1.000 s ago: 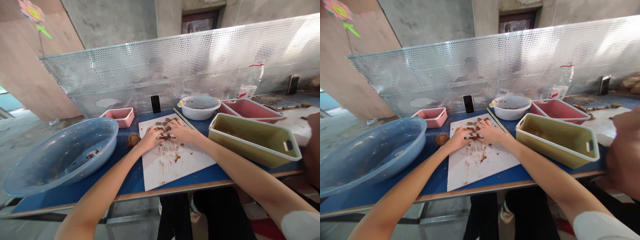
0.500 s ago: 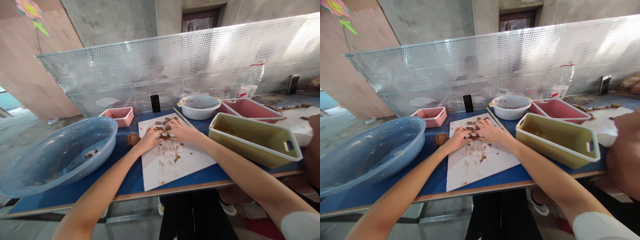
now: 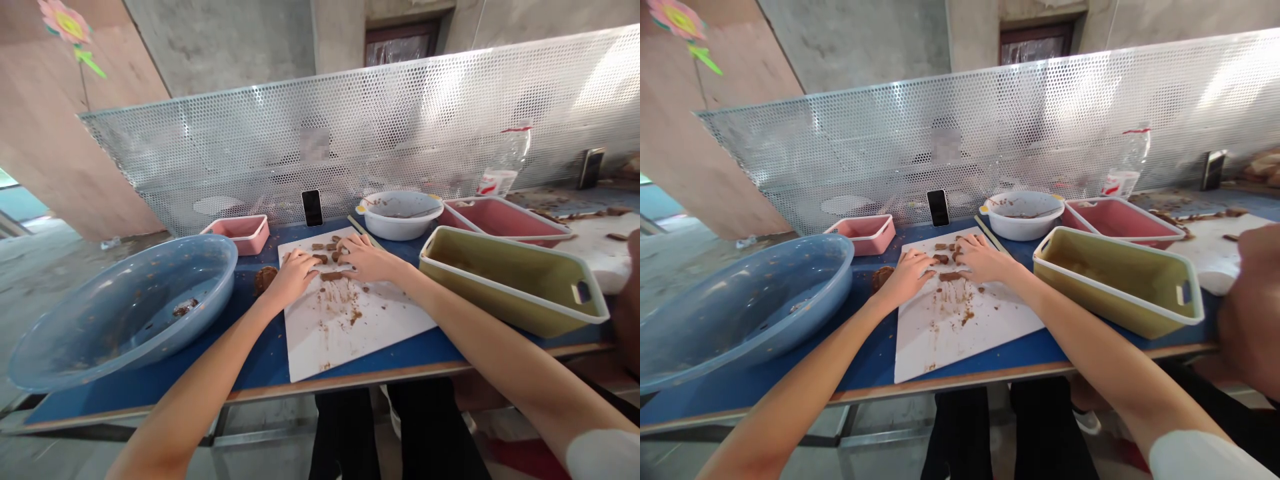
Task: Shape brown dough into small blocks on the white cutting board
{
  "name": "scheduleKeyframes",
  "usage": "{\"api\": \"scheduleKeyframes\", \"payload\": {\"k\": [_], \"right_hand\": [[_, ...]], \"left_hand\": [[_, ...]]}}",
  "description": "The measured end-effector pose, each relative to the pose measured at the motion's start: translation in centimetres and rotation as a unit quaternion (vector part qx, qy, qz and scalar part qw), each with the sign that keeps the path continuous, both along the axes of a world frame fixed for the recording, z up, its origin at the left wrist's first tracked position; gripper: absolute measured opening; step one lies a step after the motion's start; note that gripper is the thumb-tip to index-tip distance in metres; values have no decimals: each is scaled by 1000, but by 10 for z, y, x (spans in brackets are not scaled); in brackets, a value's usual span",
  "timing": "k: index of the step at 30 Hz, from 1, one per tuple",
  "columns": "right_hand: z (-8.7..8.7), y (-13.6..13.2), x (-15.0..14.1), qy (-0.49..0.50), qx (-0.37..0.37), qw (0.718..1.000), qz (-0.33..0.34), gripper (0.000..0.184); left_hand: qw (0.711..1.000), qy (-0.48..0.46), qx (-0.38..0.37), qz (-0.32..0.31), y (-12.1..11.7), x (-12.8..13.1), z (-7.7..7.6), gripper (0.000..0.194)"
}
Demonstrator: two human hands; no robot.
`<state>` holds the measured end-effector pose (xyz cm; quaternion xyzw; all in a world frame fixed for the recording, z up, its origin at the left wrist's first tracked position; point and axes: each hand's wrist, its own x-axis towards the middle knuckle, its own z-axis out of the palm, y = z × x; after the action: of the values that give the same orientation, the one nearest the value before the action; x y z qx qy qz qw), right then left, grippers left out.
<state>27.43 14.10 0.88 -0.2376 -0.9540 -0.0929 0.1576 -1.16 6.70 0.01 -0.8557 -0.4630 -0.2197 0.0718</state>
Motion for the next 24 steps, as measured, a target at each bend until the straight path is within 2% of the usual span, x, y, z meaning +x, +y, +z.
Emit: {"api": "scheduleKeyframes", "payload": {"k": [6,12,20,22,24], "right_hand": [[-8,4,-2,1,16,1000,11,28],[-11,3,-7,16,24,999,23,32],[-15,6,-7,4,38,999,19,25],[-15,5,-7,6,39,999,16,28],[-13,3,-7,9,34,999,13,30]], "left_hand": [[1000,5,-29,1,2,1,-7,27],[1000,-9,-17,-8,1,4,-9,19],[994,-94,-21,56,-7,8,-2,25],[994,-87,-45,48,-9,6,2,19],[996,-48,-81,9,-9,4,4,13]]}}
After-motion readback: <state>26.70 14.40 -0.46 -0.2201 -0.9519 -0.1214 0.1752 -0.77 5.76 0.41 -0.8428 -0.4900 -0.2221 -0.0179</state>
